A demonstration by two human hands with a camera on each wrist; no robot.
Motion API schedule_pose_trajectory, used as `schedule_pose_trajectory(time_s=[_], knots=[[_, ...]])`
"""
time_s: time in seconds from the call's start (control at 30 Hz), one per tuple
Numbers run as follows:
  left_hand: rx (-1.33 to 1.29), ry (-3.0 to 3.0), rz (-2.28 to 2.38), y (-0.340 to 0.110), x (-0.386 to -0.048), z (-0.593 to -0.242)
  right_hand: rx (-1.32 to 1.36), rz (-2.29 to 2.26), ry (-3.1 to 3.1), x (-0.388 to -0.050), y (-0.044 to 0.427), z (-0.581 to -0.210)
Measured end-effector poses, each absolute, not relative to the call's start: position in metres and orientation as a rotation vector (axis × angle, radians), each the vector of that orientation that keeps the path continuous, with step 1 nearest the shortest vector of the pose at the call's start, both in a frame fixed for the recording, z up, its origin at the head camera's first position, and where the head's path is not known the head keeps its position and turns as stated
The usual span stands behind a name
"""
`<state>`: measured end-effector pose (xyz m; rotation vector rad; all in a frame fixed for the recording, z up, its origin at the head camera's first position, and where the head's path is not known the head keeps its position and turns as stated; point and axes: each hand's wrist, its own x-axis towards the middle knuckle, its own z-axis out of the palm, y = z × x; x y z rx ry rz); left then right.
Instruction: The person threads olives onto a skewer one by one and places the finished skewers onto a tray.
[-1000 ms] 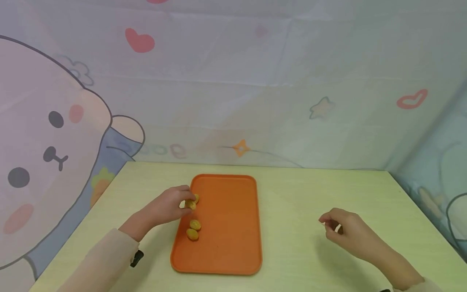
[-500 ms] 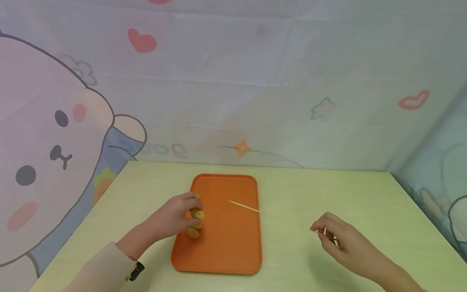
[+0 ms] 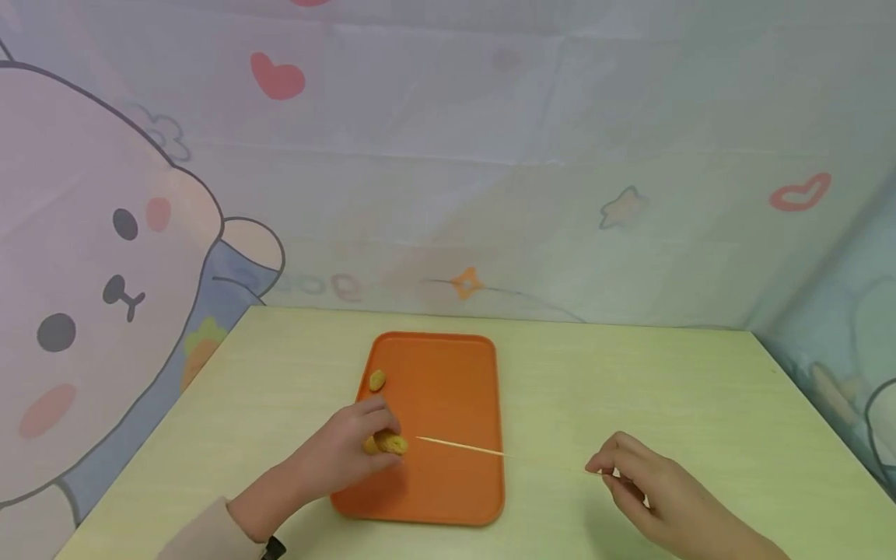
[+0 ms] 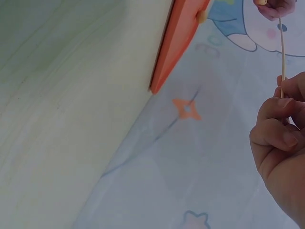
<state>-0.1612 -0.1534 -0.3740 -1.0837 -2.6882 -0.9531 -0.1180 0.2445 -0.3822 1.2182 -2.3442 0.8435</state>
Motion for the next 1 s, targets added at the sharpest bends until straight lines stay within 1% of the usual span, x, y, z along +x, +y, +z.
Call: schedule_pose_trajectory(time_s=[0.33, 0.8, 1.0], knots=[[-1.149, -2.610, -1.035, -0.145, -0.149, -0.378, 1.274, 0.885, -2.379, -0.117, 0.239, -0.387], [-1.224, -2.531, -1.030, -0.140, -0.145, -0.378, 1.291, 0.824, -2.366, -0.117, 0.240, -0.386], [-1.181, -2.596, -1.004, -0.137, -0.143, -0.377, 1.325, 0.790, -2.302, -0.117, 0.239, -0.385]])
